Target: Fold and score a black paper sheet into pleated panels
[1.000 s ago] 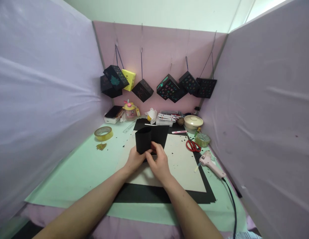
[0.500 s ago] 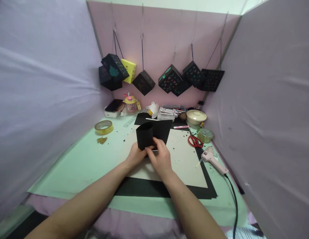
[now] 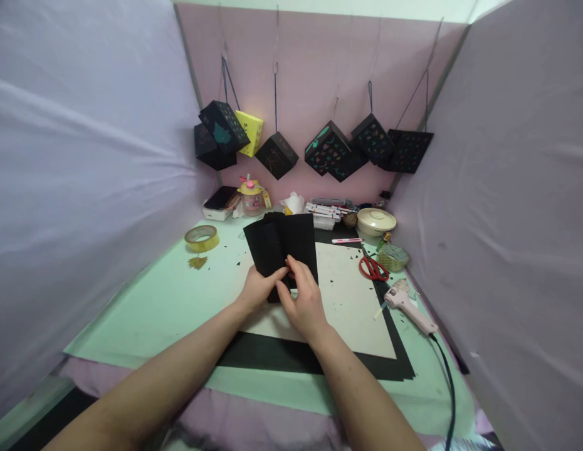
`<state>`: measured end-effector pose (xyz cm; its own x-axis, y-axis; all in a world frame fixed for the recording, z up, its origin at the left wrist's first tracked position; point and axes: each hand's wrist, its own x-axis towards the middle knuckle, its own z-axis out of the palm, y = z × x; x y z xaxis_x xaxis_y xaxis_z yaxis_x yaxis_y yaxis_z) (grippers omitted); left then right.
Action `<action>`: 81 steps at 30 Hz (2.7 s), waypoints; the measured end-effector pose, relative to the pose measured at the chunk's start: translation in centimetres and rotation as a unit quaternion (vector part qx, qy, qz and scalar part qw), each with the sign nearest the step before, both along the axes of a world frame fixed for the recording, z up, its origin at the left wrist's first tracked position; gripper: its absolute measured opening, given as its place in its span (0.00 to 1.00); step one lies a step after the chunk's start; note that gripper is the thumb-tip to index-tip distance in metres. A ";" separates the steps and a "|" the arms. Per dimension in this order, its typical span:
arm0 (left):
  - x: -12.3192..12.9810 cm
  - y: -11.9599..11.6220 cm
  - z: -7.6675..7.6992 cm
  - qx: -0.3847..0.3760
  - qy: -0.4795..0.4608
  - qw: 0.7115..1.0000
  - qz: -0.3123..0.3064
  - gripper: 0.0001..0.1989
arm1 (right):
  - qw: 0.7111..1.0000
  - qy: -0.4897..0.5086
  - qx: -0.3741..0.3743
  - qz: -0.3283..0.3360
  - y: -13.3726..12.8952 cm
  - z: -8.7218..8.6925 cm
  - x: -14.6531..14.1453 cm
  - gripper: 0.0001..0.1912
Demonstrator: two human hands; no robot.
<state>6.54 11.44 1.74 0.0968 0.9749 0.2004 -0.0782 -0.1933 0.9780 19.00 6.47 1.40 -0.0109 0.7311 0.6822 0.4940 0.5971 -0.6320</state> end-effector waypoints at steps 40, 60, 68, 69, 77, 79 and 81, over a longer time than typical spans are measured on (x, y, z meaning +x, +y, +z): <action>0.3 0.7 0.0 -0.129 -0.218 0.967 -0.007 0.23 | 0.995 0.042 -0.071 0.059 -0.2 -0.4 -0.1 0.32; 0.1 -0.9 -0.3 -0.006 -0.011 1.000 -0.001 0.17 | 0.997 0.023 -0.039 0.067 -0.7 -0.8 -0.2 0.39; 0.2 -0.5 0.3 -0.044 -0.062 0.995 0.058 0.18 | 0.994 -0.099 0.002 0.036 -1.1 0.1 -0.7 0.41; 0.3 -0.3 0.3 -0.057 -0.096 0.992 0.063 0.19 | 0.994 -0.104 0.010 0.031 -1.1 0.2 -0.8 0.40; -0.4 2.4 0.3 -0.174 -0.371 0.903 0.126 0.15 | 0.987 0.081 -0.033 -0.138 0.1 -0.2 -0.1 0.29; -0.5 2.5 0.5 -0.195 -0.393 0.890 0.121 0.13 | 0.971 0.167 -0.124 -0.119 0.6 -0.7 -0.1 0.31; -0.4 2.4 0.5 -0.203 -0.407 0.883 0.113 0.13 | 0.946 0.246 -0.204 -0.054 0.9 -1.1 -0.3 0.31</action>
<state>6.17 13.85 2.25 -0.1237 0.9585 -0.2570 -0.7916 0.0608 0.6080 18.66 7.37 0.28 0.3251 0.9130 0.2463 0.1245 0.2168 -0.9682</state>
